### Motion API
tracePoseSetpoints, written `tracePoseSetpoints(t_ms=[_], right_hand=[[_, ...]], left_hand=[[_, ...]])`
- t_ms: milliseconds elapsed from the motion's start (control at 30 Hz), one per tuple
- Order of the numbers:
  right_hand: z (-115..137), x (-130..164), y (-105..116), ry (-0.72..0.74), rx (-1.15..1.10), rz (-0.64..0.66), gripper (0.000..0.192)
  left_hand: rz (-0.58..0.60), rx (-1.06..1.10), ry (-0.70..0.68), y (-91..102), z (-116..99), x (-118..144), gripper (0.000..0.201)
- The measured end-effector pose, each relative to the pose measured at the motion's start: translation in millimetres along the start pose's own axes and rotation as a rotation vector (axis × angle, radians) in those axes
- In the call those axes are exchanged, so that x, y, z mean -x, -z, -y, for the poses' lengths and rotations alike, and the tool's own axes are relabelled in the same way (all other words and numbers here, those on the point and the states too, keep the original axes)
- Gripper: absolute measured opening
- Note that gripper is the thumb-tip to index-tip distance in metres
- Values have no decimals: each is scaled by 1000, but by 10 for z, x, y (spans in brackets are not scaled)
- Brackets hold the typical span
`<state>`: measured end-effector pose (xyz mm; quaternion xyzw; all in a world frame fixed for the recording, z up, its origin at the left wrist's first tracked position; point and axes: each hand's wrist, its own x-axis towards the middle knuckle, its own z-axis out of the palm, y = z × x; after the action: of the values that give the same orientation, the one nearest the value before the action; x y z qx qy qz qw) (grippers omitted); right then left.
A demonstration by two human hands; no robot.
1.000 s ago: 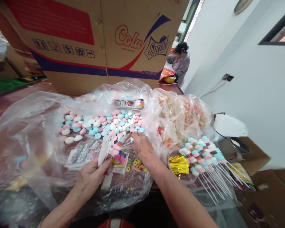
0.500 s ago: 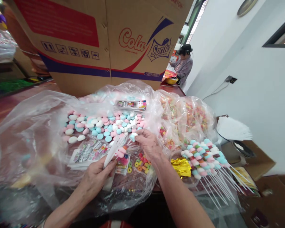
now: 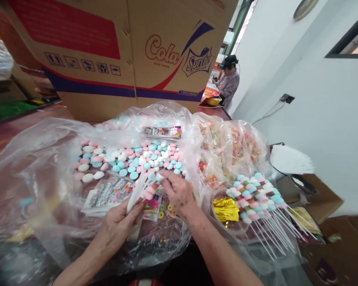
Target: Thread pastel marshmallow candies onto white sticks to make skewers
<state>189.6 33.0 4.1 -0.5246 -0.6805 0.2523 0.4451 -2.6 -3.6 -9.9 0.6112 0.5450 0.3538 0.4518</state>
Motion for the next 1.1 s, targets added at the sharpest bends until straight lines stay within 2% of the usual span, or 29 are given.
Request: tracePoseSetpoints(t_ms=[200, 333, 467, 533, 633, 733, 833, 933, 1100], right_hand=[[25, 105, -169, 173, 138, 0, 32], [83, 167, -245, 195, 155, 52, 35], [169, 92, -57, 191, 123, 151, 36], [186, -24, 149, 94, 142, 155, 37], [154, -224, 454, -90, 388, 129, 33], [81, -336, 568, -105, 732, 289, 25], [15, -328, 458, -42, 1002, 462, 27], [-22, -287, 287, -5, 1174, 484, 31], [-36, -304, 223, 23, 1186, 530, 32]], left_hand=[[-19, 15, -11, -9, 65, -5, 32], [-68, 14, -12, -9, 75, -17, 30], [-100, 13, -13, -8, 91, -13, 31], [-122, 11, -4, -9, 111, -5, 32], [-149, 19, -8, -9, 130, 6, 32], [-137, 1, -11, -5, 122, 12, 33], [-129, -18, 7, 2, 110, 15, 34], [-120, -26, 6, 9, 107, 15, 36], [-96, 3, -16, 7, 85, 12, 38]])
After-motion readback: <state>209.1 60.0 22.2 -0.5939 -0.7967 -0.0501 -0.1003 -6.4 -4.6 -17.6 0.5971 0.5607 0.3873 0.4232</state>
